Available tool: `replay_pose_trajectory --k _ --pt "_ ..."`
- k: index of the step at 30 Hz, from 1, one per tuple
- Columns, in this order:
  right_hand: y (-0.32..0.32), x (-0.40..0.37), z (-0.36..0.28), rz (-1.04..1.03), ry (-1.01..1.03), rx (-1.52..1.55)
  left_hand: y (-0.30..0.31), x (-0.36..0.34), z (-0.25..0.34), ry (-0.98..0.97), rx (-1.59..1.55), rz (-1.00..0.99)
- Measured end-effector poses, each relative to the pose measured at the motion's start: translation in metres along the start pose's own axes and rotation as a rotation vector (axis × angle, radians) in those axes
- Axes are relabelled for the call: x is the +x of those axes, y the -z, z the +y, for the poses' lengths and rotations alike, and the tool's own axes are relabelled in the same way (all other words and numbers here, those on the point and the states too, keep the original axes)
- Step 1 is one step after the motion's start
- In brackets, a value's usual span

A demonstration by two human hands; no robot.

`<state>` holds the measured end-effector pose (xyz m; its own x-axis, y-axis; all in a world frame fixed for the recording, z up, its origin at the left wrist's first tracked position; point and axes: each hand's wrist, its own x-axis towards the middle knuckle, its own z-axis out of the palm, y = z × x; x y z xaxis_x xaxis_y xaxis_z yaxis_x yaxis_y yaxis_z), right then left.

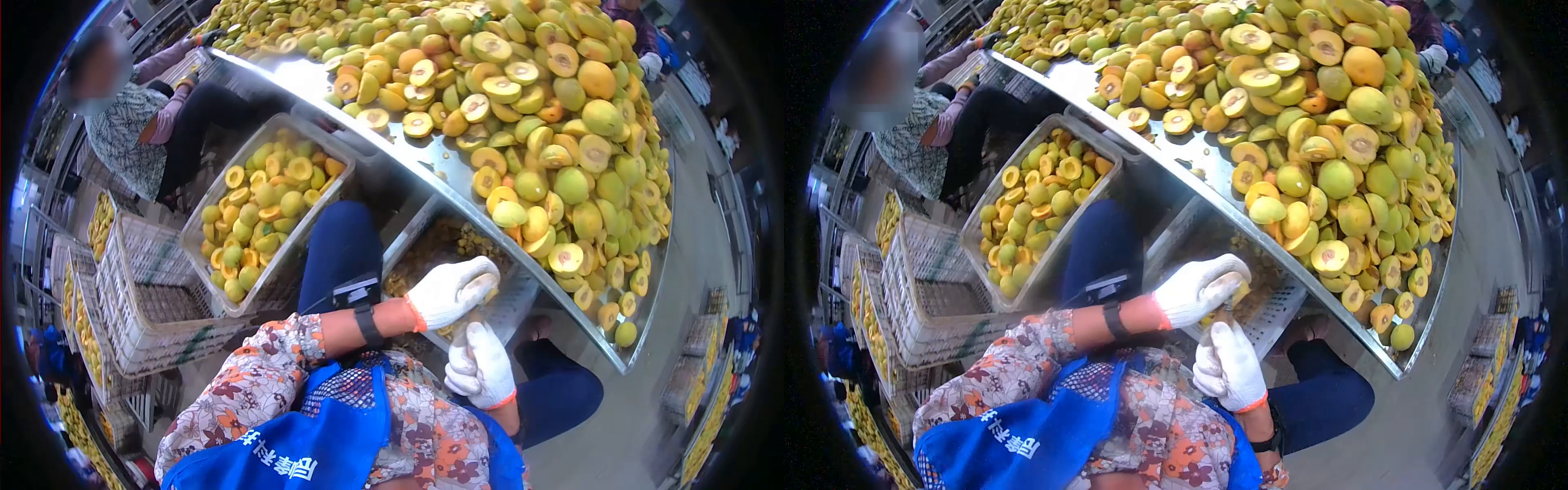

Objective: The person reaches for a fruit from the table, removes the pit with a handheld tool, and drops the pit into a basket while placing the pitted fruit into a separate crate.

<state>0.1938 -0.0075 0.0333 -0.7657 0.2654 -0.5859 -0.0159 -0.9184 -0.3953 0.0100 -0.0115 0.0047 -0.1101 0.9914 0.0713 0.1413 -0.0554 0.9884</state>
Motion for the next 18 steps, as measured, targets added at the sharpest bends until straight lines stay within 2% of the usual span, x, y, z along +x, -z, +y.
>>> replay_pose_trajectory --k 1,3,4,5,7,10,11,14,17,18 --pt "0.003 -0.002 0.0 -0.004 -0.017 -0.009 0.001 0.003 -0.003 0.007 -0.002 0.018" --pt "0.004 -0.002 -0.001 -0.185 -0.097 0.281 0.005 0.007 -0.011 0.07 -0.334 -0.177" --pt "0.001 -0.002 0.0 -0.192 -0.087 0.253 0.007 0.005 -0.011 0.065 -0.361 -0.196" --pt "0.003 0.0 0.002 -0.266 -0.116 0.305 0.004 0.002 -0.014 0.055 -0.428 -0.186" --pt "0.001 -0.002 0.003 -0.275 -0.115 0.349 0.001 -0.003 -0.016 -0.064 -0.345 -0.101" --pt "0.013 0.001 0.007 -0.363 -0.099 0.306 0.004 -0.001 -0.018 -0.068 -0.565 -0.196" --pt "0.011 0.002 0.007 -0.372 -0.097 0.313 0.009 0.001 -0.02 -0.129 -0.586 -0.238" --pt "0.004 0.006 0.01 -0.416 -0.094 0.279 0.022 0.01 -0.024 -0.14 -0.653 -0.433" --pt "-0.004 0.01 0.008 -0.47 -0.056 0.253 0.029 0.01 -0.014 -0.15 -0.641 -0.426" --pt "-0.007 0.01 0.007 -0.506 -0.033 0.252 0.024 0.006 -0.008 -0.134 -0.745 -0.364"
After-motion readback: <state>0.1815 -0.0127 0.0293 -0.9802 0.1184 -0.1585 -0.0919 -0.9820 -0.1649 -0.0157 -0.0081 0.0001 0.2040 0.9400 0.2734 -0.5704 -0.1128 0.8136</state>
